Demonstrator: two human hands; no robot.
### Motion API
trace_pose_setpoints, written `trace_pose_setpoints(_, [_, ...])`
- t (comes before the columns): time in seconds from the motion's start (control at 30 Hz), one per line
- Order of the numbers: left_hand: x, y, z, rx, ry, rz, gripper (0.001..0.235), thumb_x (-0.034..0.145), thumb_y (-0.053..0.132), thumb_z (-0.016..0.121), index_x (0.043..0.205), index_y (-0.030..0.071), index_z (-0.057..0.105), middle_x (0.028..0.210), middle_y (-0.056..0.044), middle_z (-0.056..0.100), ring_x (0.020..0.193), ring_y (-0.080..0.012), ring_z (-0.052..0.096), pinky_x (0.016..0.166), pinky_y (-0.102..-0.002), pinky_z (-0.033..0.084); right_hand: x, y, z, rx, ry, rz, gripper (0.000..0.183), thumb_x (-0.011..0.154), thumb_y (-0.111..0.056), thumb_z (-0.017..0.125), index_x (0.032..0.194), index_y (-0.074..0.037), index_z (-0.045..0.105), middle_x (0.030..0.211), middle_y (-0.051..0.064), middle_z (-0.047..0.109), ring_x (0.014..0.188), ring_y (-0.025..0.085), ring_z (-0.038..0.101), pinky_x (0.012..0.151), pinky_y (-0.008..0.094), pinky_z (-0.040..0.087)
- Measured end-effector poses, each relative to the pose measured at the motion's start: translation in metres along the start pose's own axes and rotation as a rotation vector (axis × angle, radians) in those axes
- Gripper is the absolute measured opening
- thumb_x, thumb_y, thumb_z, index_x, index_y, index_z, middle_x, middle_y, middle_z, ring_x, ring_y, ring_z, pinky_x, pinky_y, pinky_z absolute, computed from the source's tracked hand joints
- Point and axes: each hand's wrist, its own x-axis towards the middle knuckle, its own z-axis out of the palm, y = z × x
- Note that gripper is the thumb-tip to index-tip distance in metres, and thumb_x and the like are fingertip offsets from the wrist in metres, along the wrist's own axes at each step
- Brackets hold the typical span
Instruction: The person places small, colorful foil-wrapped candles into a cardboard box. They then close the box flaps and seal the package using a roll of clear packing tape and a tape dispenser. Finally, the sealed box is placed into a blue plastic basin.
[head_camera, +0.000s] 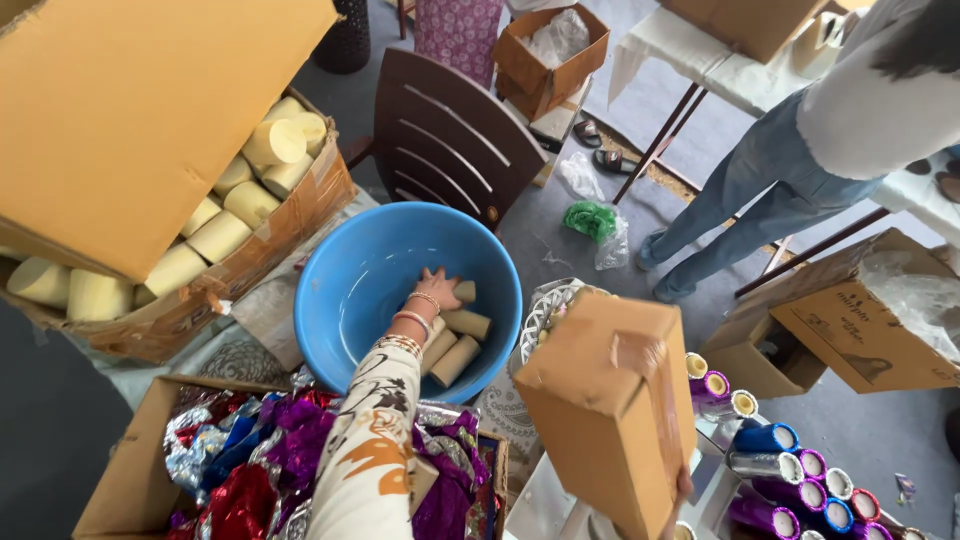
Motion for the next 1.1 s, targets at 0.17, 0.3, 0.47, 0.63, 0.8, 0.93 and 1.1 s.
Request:
trace_pose_setpoints(0.17, [-0.064, 0.0, -0.005, 0.057, -0.193, -0.116, 0.086, 0.078, 0.065, 0.066, 0.154, 0.033, 0.042, 0.169, -0.011, 0.023, 0.154, -0.0533, 0.013, 0.114, -0.078, 0.021, 0.086, -0.037, 0.146, -0.027, -0.013, 0.032, 0.087, 0.081, -0.079, 0.055, 0.142, -0.017, 0.054, 0.127, 0.009, 0.067, 0.105, 0.029, 0.068, 0.079, 0.044, 0.057])
trace_pose_setpoints(0.3, [-0.091, -0.004, 0.002, 0.176, -0.262, -0.207, 0.092, 0.082, 0.07, 0.063, 0.159, 0.032, 0.031, 0.171, -0.015, 0.017, 0.153, -0.0531, 0.011, 0.108, -0.088, 0.002, 0.128, -0.034, 0.218, -0.061, -0.198, -0.011, 0.08, 0.088, -0.068, 0.057, 0.145, -0.012, 0.051, 0.132, 0.01, 0.064, 0.114, 0.028, 0.065, 0.091, 0.043, 0.055])
trace_pose_setpoints(0.47, [-0.109, 0.009, -0.002, 0.265, -0.225, -0.272, 0.085, 0.088, 0.066, 0.058, 0.161, 0.032, 0.03, 0.169, -0.014, 0.024, 0.152, -0.0561, 0.017, 0.106, -0.089, -0.001, 0.191, -0.011, 0.291, -0.07, -0.376, 0.028, 0.067, 0.09, -0.051, 0.063, 0.14, -0.006, 0.053, 0.13, 0.012, 0.066, 0.116, 0.028, 0.065, 0.1, 0.044, 0.053])
trace_pose_setpoints(0.63, [-0.107, 0.01, 0.004, 0.305, -0.19, -0.32, 0.086, 0.093, 0.069, 0.05, 0.165, 0.032, 0.02, 0.171, -0.015, 0.021, 0.149, -0.0586, 0.02, 0.106, -0.088, 0.0, 0.232, 0.023, 0.351, -0.345, -0.427, -0.146, 0.077, 0.084, -0.048, 0.071, 0.147, -0.018, 0.035, 0.134, 0.01, 0.054, 0.12, 0.026, 0.059, 0.099, 0.044, 0.054])
trace_pose_setpoints(0.8, [-0.105, 0.007, 0.013, 0.295, -0.115, -0.325, 0.089, 0.093, 0.073, 0.044, 0.164, 0.031, 0.014, 0.173, -0.006, 0.007, 0.156, -0.0437, 0.006, 0.11, -0.086, -0.001, 0.268, 0.078, 0.388, -0.726, -0.122, -0.157, 0.1, 0.07, -0.056, 0.077, 0.152, -0.032, 0.026, 0.139, 0.023, 0.041, 0.12, 0.04, 0.051, 0.096, 0.054, 0.047])
trace_pose_setpoints(0.93, [-0.091, 0.0, 0.033, 0.328, -0.082, -0.363, 0.095, 0.091, 0.072, 0.048, 0.166, 0.029, 0.009, 0.173, -0.009, 0.001, 0.156, -0.0438, -0.002, 0.109, -0.08, -0.003, 0.293, 0.106, 0.401, -0.894, -0.033, -0.217, 0.109, 0.07, -0.068, 0.081, 0.157, -0.031, 0.027, 0.146, 0.03, 0.031, 0.131, 0.044, 0.042, 0.108, 0.055, 0.042])
trace_pose_setpoints(1.1, [-0.1, 0.007, 0.023, 0.238, -0.091, -0.321, 0.089, 0.093, 0.065, 0.05, 0.165, 0.033, 0.009, 0.174, -0.01, 0.002, 0.156, -0.0483, -0.003, 0.107, -0.084, -0.007, 0.291, 0.09, 0.439, -1.149, -0.079, -0.191, 0.11, 0.066, -0.073, 0.075, 0.159, -0.04, 0.026, 0.147, 0.028, 0.033, 0.135, 0.049, 0.042, 0.107, 0.057, 0.044])
